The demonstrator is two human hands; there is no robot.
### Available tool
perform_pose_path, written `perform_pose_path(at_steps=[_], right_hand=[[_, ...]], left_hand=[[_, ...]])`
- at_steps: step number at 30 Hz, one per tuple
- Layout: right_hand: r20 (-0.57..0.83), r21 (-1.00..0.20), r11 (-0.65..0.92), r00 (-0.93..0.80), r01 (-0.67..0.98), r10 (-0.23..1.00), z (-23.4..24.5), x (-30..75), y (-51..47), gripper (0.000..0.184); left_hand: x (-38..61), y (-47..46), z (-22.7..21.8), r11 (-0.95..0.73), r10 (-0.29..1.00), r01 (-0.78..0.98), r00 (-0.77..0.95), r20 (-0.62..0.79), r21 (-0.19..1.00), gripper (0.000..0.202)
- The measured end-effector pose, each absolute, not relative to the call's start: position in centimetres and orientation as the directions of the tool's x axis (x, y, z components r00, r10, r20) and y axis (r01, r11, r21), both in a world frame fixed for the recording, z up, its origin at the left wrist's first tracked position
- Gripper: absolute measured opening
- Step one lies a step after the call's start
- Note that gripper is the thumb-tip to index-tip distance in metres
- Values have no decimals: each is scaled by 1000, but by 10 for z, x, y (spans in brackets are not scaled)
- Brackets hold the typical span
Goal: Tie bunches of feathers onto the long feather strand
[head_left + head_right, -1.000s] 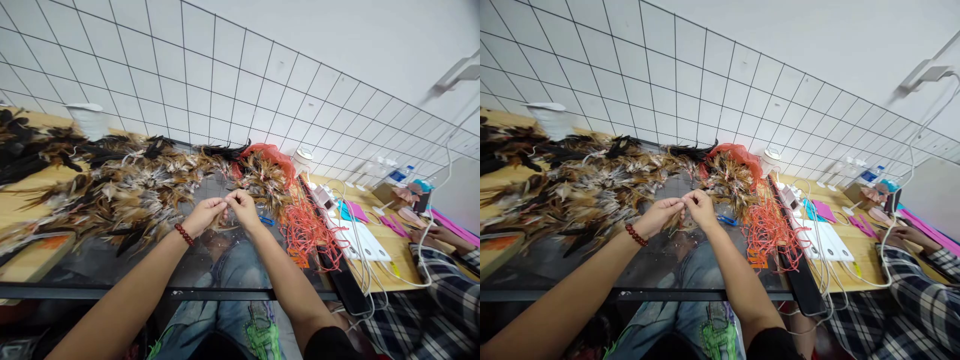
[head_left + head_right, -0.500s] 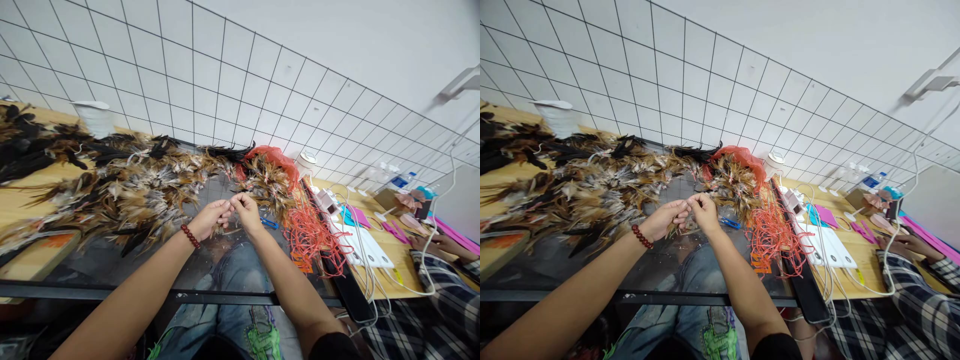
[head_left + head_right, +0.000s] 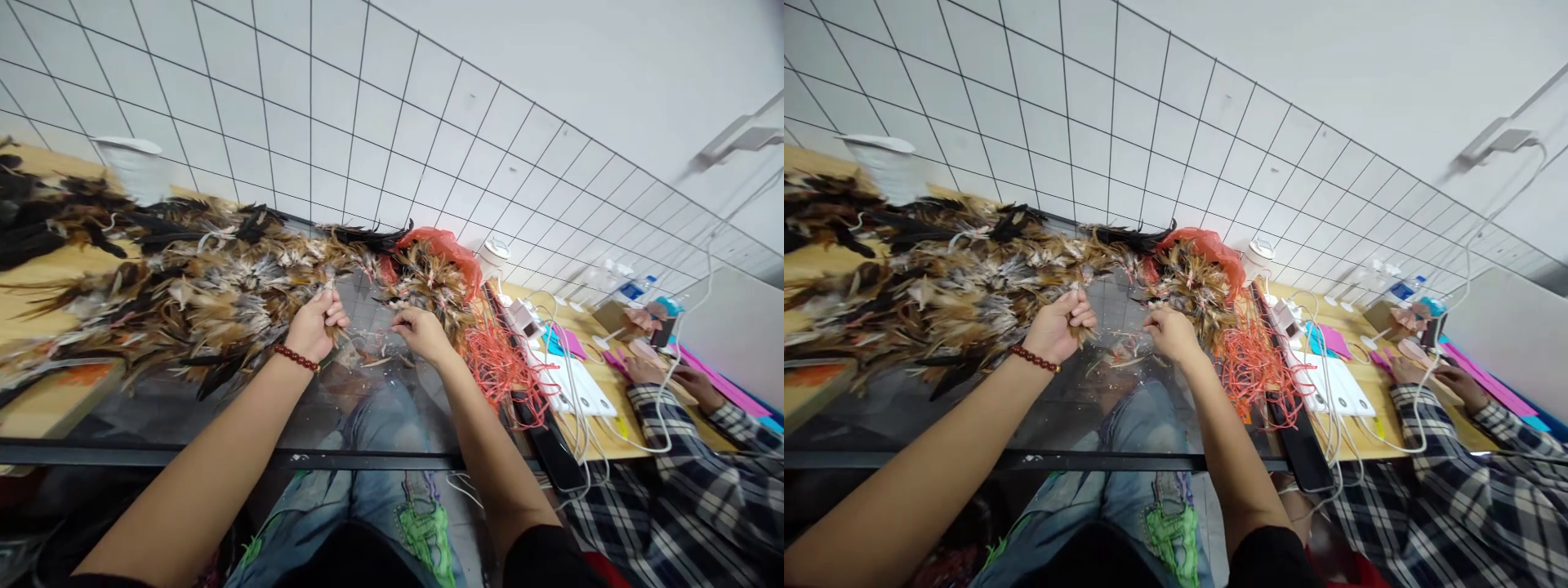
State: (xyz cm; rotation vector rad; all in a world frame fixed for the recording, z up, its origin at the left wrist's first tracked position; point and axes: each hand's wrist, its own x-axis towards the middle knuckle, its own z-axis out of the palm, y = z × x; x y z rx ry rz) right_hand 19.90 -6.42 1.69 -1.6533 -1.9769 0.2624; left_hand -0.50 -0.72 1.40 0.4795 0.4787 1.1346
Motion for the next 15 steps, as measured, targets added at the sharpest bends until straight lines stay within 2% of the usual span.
perform_pose_path(at_steps=[5, 7, 9, 11, 15], right_hand=[[232, -259, 305, -247, 917, 941, 3, 188, -78, 37], [191, -151, 298, -268, 942, 944, -2, 182, -81, 35], [185, -102, 261, -239, 960, 953, -7, 180, -81, 25], [226, -143, 226, -191, 964, 955, -12, 180, -81, 19], [397, -361, 184, -29, 914, 918, -21, 186, -78, 18]], left_hand=[[-8, -3, 11, 385, 922, -780, 348, -170, 493, 28], [-8, -2, 9, 393, 919, -784, 351, -180, 481, 28], [-8, -2, 8, 399, 917, -785, 354, -184, 475, 28], [-7, -2, 8, 405, 914, -783, 362, -184, 472, 27], [-7, -3, 8, 424, 906, -780, 375, -198, 461, 25]])
